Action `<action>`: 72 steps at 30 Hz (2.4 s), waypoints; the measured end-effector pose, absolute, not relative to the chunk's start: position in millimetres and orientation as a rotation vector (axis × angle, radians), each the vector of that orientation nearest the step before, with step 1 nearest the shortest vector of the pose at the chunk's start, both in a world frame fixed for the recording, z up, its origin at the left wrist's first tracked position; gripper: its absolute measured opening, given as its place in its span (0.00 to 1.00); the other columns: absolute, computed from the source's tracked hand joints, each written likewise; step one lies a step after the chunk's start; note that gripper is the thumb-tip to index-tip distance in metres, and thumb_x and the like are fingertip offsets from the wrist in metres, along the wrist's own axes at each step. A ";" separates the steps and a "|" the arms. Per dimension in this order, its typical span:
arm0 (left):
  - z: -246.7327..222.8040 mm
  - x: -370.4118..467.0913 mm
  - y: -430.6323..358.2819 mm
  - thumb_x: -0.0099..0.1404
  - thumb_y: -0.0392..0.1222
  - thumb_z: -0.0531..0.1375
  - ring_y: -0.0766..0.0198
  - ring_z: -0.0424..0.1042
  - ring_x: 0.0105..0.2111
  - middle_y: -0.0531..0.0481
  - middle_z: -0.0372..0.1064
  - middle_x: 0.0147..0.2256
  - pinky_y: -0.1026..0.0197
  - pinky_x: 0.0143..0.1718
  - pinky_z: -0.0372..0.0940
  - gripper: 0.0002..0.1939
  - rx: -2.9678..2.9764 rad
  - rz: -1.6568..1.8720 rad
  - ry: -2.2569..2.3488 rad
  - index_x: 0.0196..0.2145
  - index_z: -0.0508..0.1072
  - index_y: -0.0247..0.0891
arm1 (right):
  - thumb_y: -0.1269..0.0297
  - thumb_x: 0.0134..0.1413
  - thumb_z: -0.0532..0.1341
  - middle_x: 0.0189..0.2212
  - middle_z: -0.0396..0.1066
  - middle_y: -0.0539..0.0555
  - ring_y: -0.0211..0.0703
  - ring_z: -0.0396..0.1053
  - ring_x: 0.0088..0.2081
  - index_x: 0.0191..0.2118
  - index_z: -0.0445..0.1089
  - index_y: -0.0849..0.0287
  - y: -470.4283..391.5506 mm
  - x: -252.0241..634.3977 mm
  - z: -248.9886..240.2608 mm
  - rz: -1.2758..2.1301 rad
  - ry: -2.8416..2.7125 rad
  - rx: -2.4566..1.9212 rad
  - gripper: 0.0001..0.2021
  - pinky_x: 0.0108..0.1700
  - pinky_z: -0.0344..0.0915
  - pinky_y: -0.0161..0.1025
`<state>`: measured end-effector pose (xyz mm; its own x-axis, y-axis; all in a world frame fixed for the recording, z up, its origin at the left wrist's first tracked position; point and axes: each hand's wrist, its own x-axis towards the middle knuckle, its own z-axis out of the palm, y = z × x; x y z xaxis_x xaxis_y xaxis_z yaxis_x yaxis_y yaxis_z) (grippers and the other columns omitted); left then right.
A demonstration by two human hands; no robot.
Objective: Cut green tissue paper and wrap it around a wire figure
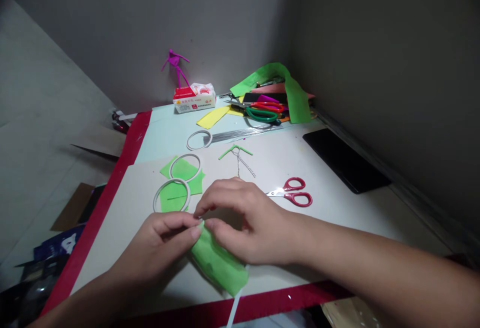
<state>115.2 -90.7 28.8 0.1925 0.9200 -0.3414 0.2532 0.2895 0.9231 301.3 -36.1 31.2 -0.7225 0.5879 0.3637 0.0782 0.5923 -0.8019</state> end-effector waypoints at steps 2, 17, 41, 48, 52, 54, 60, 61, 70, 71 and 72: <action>29.0 114.9 -91.0 0.59 0.41 0.59 0.68 0.60 0.26 0.54 0.64 0.23 0.67 0.29 0.57 0.09 1.218 0.679 1.315 0.24 0.73 0.35 | 0.78 0.52 0.56 0.35 0.71 0.56 0.39 0.68 0.38 0.40 0.71 0.65 -36.4 301.4 31.1 1.105 -2.200 -0.519 0.10 0.44 0.64 0.39; 29.8 114.4 -91.9 0.58 0.42 0.59 0.66 0.62 0.27 0.53 0.66 0.23 0.67 0.29 0.59 0.09 1.206 0.692 1.325 0.23 0.74 0.35 | 0.80 0.49 0.56 0.35 0.70 0.58 0.41 0.67 0.39 0.36 0.73 0.65 -34.6 303.3 30.2 0.801 -2.260 -0.398 0.11 0.46 0.61 0.43; 35.7 100.6 -90.4 0.57 0.46 0.66 0.59 0.74 0.38 0.51 0.78 0.33 0.63 0.39 0.67 0.10 1.011 1.342 1.694 0.36 0.80 0.41 | 0.55 0.55 0.60 0.30 0.69 0.51 0.38 0.65 0.33 0.33 0.68 0.60 -17.2 314.3 35.4 1.362 -1.944 -0.998 0.12 0.36 0.61 0.35; 44.9 104.8 -77.0 0.52 0.39 0.68 0.55 0.69 0.50 0.49 0.78 0.38 0.60 0.50 0.63 0.07 0.727 1.392 1.412 0.32 0.80 0.38 | 0.63 0.51 0.59 0.33 0.71 0.56 0.44 0.66 0.33 0.32 0.71 0.59 29.9 330.9 11.9 0.362 -2.361 -1.543 0.06 0.32 0.55 0.37; 46.7 108.0 -72.6 0.54 0.41 0.67 0.54 0.68 0.51 0.48 0.78 0.39 0.61 0.48 0.63 0.07 0.827 1.294 1.330 0.33 0.81 0.38 | 0.71 0.50 0.56 0.31 0.72 0.58 0.44 0.66 0.33 0.28 0.69 0.61 36.8 326.4 2.4 0.363 -2.351 -1.577 0.05 0.30 0.53 0.36; 47.2 112.5 -71.6 0.56 0.42 0.66 0.54 0.67 0.51 0.48 0.77 0.41 0.62 0.47 0.62 0.08 0.871 1.228 1.329 0.34 0.81 0.38 | 0.71 0.50 0.56 0.30 0.71 0.59 0.44 0.66 0.31 0.26 0.68 0.61 37.6 326.2 2.8 0.376 -2.334 -1.566 0.05 0.30 0.52 0.36; 46.2 131.3 -73.1 0.59 0.44 0.64 0.53 0.69 0.48 0.43 0.76 0.43 0.56 0.51 0.59 0.15 0.925 0.971 1.227 0.42 0.79 0.34 | 0.66 0.58 0.53 0.26 0.69 0.50 0.36 0.62 0.26 0.34 0.62 0.59 16.0 321.1 12.9 0.513 -2.266 -1.305 0.04 0.29 0.55 0.32; 46.6 133.5 -73.6 0.60 0.44 0.63 0.54 0.70 0.47 0.43 0.77 0.42 0.57 0.50 0.60 0.14 0.930 0.968 1.202 0.42 0.79 0.35 | 0.65 0.60 0.51 0.25 0.68 0.48 0.34 0.61 0.25 0.35 0.61 0.58 8.8 318.8 14.4 0.547 -2.259 -1.249 0.05 0.28 0.56 0.31; 45.8 136.4 -75.0 0.61 0.37 0.61 0.61 0.73 0.34 0.47 0.77 0.32 0.63 0.39 0.64 0.07 0.750 0.989 0.980 0.34 0.80 0.34 | 0.64 0.60 0.54 0.23 0.67 0.47 0.33 0.60 0.23 0.34 0.62 0.58 -25.4 307.2 14.2 0.744 -2.142 -1.001 0.05 0.28 0.54 0.31; 45.2 135.6 -75.1 0.61 0.36 0.62 0.62 0.72 0.35 0.46 0.77 0.32 0.63 0.40 0.64 0.07 0.739 0.999 0.977 0.34 0.80 0.34 | 0.65 0.60 0.54 0.23 0.67 0.47 0.33 0.60 0.23 0.34 0.62 0.58 -25.1 307.0 14.6 0.762 -2.133 -0.990 0.04 0.28 0.54 0.31; 45.0 134.6 -75.3 0.61 0.36 0.62 0.62 0.72 0.36 0.47 0.78 0.33 0.64 0.41 0.63 0.06 0.729 1.007 0.980 0.33 0.80 0.34 | 0.65 0.60 0.54 0.24 0.67 0.47 0.33 0.60 0.23 0.34 0.61 0.58 -24.6 306.8 15.3 0.786 -2.123 -0.972 0.04 0.28 0.55 0.31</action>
<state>134.6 -75.3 45.0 0.2022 0.9248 -0.3222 -0.3476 0.3753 0.8592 306.8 -24.6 15.3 -0.5018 0.8049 0.3166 0.4046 0.5420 -0.7366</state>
